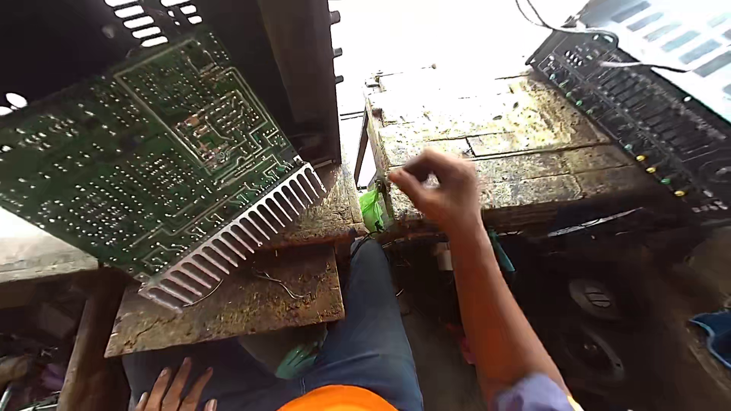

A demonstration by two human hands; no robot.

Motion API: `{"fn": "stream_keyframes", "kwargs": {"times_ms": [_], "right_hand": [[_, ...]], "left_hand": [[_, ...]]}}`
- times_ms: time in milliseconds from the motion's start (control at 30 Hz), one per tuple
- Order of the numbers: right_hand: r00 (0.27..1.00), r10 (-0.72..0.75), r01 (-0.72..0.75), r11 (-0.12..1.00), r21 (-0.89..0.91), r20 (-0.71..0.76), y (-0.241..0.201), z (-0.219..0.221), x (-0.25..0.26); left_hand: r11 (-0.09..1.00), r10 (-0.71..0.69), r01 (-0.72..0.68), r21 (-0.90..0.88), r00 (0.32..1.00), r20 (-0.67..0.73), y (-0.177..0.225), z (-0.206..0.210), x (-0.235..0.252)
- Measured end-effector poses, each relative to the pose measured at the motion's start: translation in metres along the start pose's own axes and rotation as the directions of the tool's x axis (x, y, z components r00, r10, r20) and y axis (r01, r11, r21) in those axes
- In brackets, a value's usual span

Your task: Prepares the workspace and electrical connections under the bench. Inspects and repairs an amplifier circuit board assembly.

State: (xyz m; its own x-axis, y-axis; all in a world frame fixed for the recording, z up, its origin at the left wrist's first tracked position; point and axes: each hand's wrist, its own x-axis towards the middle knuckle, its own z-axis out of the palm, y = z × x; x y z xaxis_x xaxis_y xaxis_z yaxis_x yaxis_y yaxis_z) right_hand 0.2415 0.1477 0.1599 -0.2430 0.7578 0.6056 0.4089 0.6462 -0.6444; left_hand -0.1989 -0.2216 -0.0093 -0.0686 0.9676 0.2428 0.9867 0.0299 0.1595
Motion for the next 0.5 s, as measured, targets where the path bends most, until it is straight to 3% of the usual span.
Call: {"fn": "stream_keyframes", "kwargs": {"times_ms": [100, 167, 300, 400, 500], "right_hand": [[0.975, 0.114, -0.129, 0.990, 0.064, 0.190, 0.030, 0.024, 0.091], [0.968, 0.212, -0.234, 0.957, 0.174, 0.137, 0.043, 0.051, 0.122], [0.920, 0.387, -0.387, 0.862, 0.327, 0.066, 0.052, 0.095, 0.121], [0.881, 0.424, -0.465, 0.857, 0.221, 0.211, 0.047, 0.089, 0.105], [0.858, 0.334, -0.406, 0.906, 0.117, 0.390, 0.049, 0.079, 0.097]], "left_hand": [[1.000, -0.003, 0.003, -0.009, 1.000, -0.008, 0.000, -0.002, 0.001], [1.000, -0.009, 0.009, -0.012, 1.000, -0.013, 0.000, -0.001, 0.000], [0.999, -0.038, 0.038, -0.033, 0.999, -0.006, 0.004, -0.004, 0.001], [0.998, -0.053, 0.052, -0.041, 0.998, -0.027, 0.004, 0.000, 0.003], [0.997, -0.068, 0.066, -0.036, 0.997, -0.035, 0.008, 0.001, 0.006]]}}
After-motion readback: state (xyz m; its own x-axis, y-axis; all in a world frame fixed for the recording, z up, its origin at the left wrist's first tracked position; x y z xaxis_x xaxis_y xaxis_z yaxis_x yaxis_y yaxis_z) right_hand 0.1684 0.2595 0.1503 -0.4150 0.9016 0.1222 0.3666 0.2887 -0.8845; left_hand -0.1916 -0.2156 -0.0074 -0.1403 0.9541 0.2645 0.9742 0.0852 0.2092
